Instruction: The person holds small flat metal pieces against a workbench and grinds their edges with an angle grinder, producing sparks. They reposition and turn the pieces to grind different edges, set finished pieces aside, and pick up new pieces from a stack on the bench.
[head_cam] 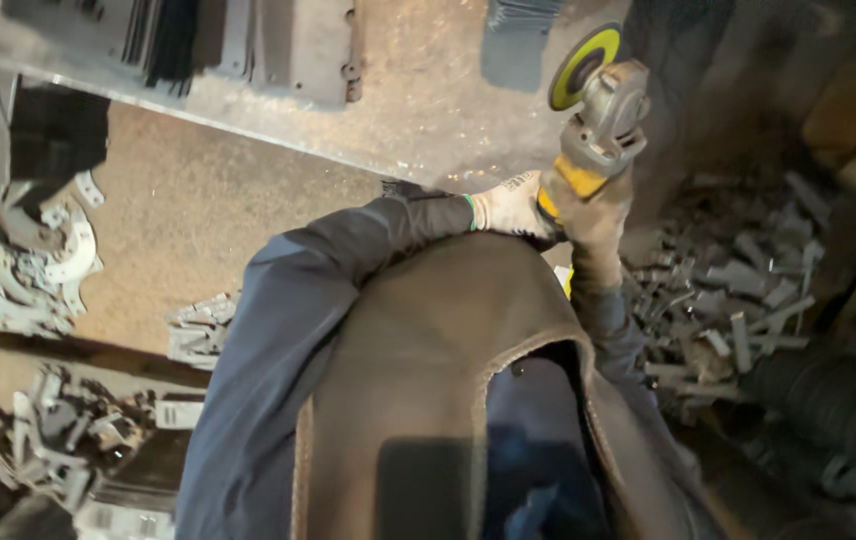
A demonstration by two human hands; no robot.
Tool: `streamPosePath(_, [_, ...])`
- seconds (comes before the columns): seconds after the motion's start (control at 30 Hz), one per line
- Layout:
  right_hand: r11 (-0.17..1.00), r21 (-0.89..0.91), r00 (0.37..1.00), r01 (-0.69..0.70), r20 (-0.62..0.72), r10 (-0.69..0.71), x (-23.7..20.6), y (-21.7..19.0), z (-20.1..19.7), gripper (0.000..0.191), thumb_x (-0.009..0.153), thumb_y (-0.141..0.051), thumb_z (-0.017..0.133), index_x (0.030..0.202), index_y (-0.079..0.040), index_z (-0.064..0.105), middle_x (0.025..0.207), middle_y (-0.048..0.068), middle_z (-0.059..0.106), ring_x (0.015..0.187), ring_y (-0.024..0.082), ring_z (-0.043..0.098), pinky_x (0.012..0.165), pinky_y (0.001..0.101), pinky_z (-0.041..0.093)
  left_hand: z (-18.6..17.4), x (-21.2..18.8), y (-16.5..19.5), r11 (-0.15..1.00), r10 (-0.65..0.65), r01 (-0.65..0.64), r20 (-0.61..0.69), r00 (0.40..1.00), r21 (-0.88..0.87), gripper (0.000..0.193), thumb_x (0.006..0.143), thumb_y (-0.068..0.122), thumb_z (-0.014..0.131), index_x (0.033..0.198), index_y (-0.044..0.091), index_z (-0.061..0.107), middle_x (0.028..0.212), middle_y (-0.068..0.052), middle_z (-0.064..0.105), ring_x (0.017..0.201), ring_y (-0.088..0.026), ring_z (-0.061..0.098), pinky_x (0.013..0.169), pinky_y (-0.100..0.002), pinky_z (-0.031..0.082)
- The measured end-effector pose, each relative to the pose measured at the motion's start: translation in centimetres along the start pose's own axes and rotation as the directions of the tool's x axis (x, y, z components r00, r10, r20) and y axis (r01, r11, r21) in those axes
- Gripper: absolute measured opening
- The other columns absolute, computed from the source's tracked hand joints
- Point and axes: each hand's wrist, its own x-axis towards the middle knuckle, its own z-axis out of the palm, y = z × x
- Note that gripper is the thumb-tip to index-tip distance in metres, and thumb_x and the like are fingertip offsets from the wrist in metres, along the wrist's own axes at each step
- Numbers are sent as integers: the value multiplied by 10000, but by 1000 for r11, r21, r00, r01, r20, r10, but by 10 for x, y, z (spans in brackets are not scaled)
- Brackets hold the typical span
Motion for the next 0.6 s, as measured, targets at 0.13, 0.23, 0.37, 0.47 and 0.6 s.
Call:
streamPosePath(0.13, [980,173,992,-102,96,87,-36,0,-2,693,880,-100,855,1445,18,471,1275,111,638,1131,220,647,1022,354,551,11,-14,-19,970,8,22,-121,993,244,523,832,283,826,1259,31,661,1177,-115,756,1114,-268,717,962,-389,573])
streamPosePath(0.23, [927,301,961,-225,223,161,-54,8,-6,658,876,-112,830,1410,8,464,1228,103,645,1097,203,658,998,342,560,23,-26,-25,920,-88,174,-248,965,351,536,802,295,839,1234,35,658,1144,-127,754,1085,-272,722,933,-392,576])
streamPosePath(0.37, [939,297,937,-174,343,65,-58,20,-6,521,921,-98,810,1342,17,524,1073,104,647,930,185,650,847,323,551,38,-41,-28,868,-142,288,-353,925,405,555,763,311,856,1202,39,653,1099,-144,750,1045,-278,729,893,-396,579])
streamPosePath(0.47, [892,419,944,-171,329,26,-65,18,-7,642,900,-94,831,1398,15,440,1175,76,605,1018,184,620,927,334,551,48,-52,-23,859,-136,305,-391,910,411,569,733,324,869,1177,42,650,1066,-157,748,1016,-283,734,864,-398,582])
streamPosePath(0.6, [934,345,965,-96,261,2,-72,8,-2,578,910,-59,820,1381,31,496,1208,85,621,1067,196,625,964,339,549,57,-65,-11,911,68,110,-409,910,396,597,706,305,868,1201,53,649,1040,-170,745,988,-295,734,829,-405,581])
